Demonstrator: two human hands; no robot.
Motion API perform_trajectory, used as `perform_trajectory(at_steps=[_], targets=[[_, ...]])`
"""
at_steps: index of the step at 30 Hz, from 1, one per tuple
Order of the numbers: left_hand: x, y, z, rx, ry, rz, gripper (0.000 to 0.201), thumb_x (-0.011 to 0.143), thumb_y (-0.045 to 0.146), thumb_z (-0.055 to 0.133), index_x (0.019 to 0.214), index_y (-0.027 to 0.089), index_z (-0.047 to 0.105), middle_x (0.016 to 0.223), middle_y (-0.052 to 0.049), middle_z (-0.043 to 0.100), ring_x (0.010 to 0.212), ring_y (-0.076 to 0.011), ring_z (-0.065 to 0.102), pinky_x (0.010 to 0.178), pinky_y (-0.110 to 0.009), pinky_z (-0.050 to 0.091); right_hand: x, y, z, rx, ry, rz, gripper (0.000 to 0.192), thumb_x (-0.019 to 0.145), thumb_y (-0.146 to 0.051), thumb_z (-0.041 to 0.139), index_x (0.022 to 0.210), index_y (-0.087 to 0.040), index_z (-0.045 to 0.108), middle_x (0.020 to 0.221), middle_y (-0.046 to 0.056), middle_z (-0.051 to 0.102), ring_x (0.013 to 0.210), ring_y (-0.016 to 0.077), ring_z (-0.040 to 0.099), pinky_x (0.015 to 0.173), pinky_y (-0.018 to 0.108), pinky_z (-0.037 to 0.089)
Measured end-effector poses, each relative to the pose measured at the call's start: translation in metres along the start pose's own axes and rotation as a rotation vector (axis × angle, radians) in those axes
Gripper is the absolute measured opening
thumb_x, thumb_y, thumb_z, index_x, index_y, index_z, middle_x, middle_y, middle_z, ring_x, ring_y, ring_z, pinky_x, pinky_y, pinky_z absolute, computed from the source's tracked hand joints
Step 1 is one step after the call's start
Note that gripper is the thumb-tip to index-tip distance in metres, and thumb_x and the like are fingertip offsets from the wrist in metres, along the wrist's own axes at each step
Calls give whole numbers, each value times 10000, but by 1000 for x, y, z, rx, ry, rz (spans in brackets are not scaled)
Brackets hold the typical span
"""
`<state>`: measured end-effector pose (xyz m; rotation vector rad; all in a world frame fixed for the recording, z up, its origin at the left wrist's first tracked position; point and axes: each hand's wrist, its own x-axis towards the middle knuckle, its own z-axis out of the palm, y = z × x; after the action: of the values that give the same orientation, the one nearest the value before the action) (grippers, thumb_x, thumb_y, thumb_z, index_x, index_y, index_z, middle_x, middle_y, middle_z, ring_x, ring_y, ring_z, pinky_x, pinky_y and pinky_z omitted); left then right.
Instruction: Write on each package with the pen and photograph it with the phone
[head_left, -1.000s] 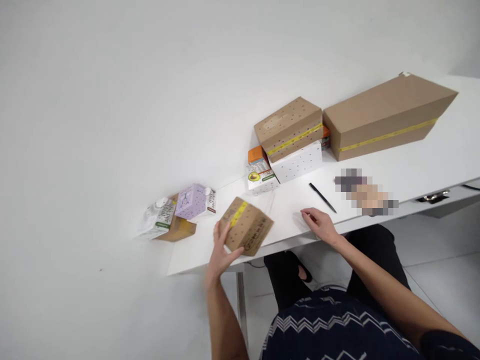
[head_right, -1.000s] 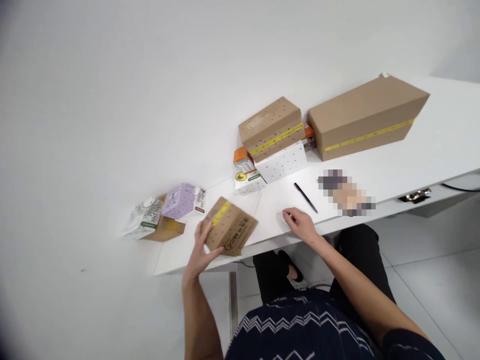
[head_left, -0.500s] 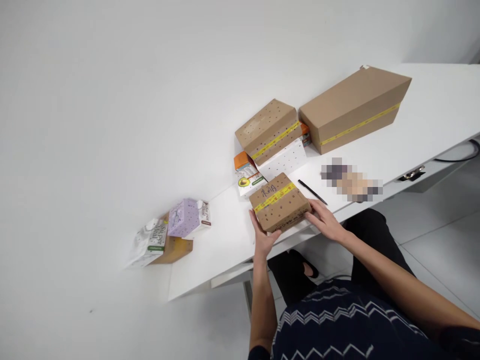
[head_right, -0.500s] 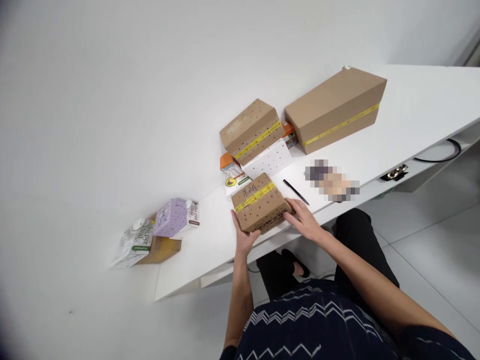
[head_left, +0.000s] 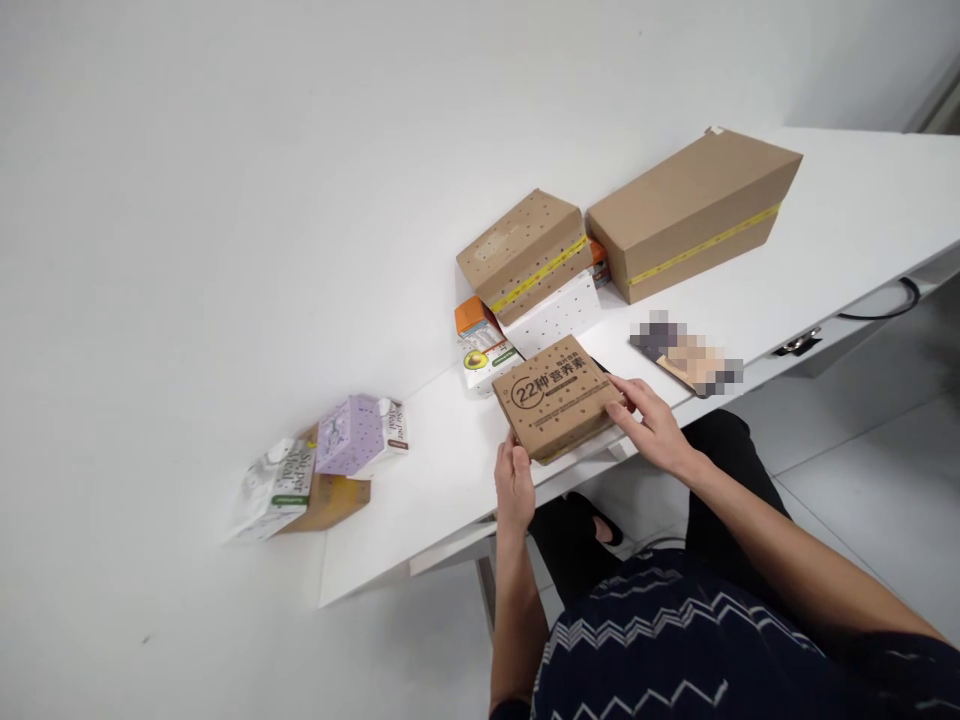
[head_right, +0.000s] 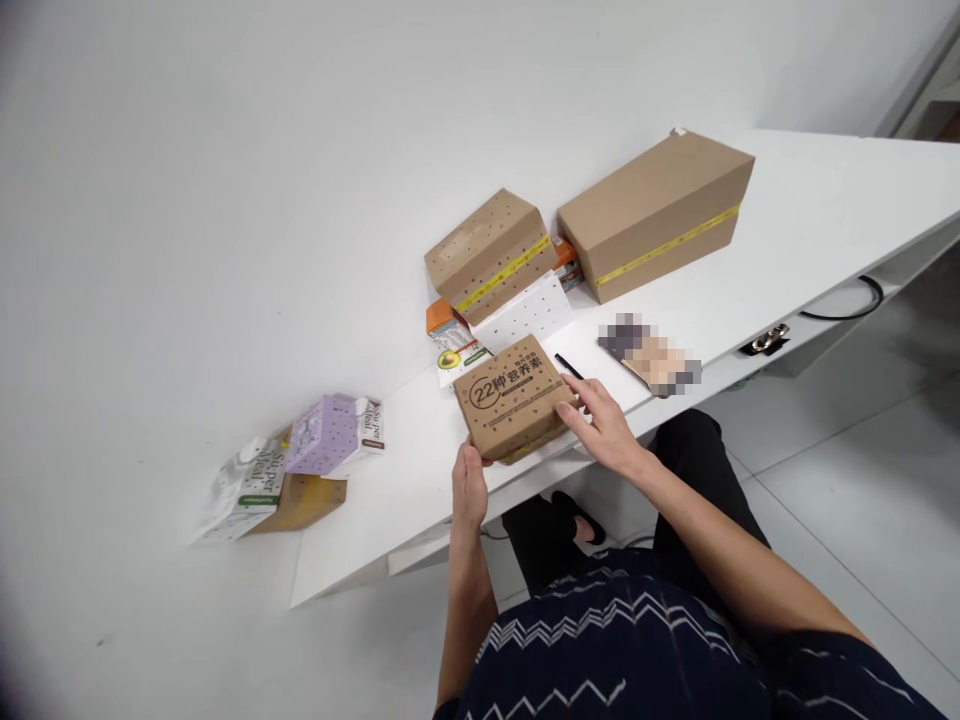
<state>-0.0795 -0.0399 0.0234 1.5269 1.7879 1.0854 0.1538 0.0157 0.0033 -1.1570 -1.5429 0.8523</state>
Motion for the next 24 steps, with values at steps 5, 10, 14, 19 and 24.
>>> perform_trajectory(at_steps=[5,10,14,19,24], targets=[[-2,-19,13,-84,-56,12,528,919,584,379,1242,204,551,1208,-128,582,1138,-247,550,938,-389,466,-6,13,2,-8,-30,-52,443,947,-439,425,1340,-252,510,1183,110,555,1000,225,570,862,401,496],[-3,-42,27,-122,-106,-19,544,783,506,650,1198,171,541,1145,-128,606,1045,-240,600,899,-381,483,-18,36,6,-107,-127,-59,484,928,-404,450,1385,-244,447,1255,130,532,1114,271,532,925,463,473],[-5,-39,31,-15,-21,-41,402,803,466,632,1064,163,590,990,-102,631,922,-223,604,843,-372,481,-23,38,8,-182,-99,-43,488,912,-402,464,1358,-205,486,1087,135,574,984,272,574,852,464,508],[-11,-2,10,39,65,47,322,860,476,563,1013,197,615,863,-46,573,832,-189,572,783,-319,471,-13,3,-6,-76,-6,-17,453,910,-457,481,1303,-247,567,899,75,518,820,207,560,498,278,482],[-14,16,3,51,44,34,346,897,521,480,857,203,610,771,-31,552,747,-179,550,694,-291,448,-8,-10,-8,-73,21,-22,466,914,-482,474,1280,-219,592,868,65,485,800,195,533,559,298,486]])
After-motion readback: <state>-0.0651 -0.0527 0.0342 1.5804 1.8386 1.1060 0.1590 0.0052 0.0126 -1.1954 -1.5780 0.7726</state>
